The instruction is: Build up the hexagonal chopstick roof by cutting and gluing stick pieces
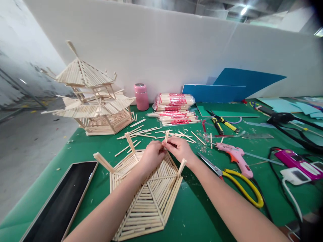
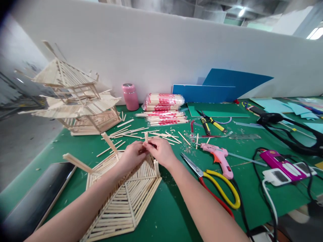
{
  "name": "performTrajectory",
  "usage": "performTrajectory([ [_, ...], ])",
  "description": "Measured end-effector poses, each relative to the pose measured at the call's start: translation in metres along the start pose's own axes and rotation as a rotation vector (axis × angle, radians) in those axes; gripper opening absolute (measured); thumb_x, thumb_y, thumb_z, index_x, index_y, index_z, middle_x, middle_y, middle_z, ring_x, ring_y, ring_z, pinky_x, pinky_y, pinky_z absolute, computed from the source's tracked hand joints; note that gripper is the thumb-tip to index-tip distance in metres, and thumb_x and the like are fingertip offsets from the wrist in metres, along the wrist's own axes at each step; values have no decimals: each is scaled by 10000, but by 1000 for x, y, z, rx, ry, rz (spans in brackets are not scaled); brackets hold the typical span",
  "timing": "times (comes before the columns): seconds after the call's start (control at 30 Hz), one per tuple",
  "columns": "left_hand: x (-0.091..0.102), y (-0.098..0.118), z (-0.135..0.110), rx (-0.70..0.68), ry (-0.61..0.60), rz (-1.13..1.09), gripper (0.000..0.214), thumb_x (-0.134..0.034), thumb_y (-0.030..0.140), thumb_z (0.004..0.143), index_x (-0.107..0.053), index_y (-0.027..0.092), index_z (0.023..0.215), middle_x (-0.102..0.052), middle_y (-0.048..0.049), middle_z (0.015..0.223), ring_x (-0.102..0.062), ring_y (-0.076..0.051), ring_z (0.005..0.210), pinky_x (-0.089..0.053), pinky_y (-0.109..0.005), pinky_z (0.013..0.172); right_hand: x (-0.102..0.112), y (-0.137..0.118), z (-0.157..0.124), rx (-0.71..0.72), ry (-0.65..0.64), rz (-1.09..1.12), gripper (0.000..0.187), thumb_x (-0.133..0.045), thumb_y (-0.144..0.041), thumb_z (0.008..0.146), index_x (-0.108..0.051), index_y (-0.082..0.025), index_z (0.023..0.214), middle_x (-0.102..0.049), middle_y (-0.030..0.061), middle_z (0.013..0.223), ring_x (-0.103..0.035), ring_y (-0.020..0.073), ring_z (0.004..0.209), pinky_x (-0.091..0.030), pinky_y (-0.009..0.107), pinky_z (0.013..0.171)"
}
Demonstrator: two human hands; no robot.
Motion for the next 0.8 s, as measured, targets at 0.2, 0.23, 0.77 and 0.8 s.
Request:
performTrajectory([
  [0.2,3,2,-4,7,-8,57,182,-479,57,658,-638,143,676,-583,-55,756,-521,-176,752,-412,-266,663,-2,-2,-1,18,8,-5,167,-488,-238,823,-647,-190,802,-626,24,762,-573,149,723,-424,249,661],
  [0.23,3,2,-5,11,-1,73,178,-478,69,663,-640,141,682,-583,-63,764,-513,-189,767,-409,-282,673,-2,-3,-1,19,10,-7,168,-486,-240,825,-646,-192,806,-626,24,759,-574,149,720,-425,250,660],
  [0.77,2,1,-9,0,-8,134,169,-469,119,682,-589,162,571,-544,-48,702,-480,-182,720,-392,-290,654,-3,-6,-6,5,46,-33,171,-474,-246,829,-637,-199,811,-627,26,743,-573,152,712,-430,254,656],
  [0.8,2,1,-9,-1,-8,134,172,-468,119,685,-590,162,571,-547,-49,707,-480,-181,723,-392,-290,657,-3,-6,-6,4,48,-33,171,-473,-245,830,-637,-198,814,-627,27,743,-573,152,710,-430,254,655],
])
Point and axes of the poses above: each hand's wrist, its own z-axis towards the middle knuckle, its own x-axis out of the back of the hand, y = z × x, the point moved 1 cm from there along z, towards the middle knuckle
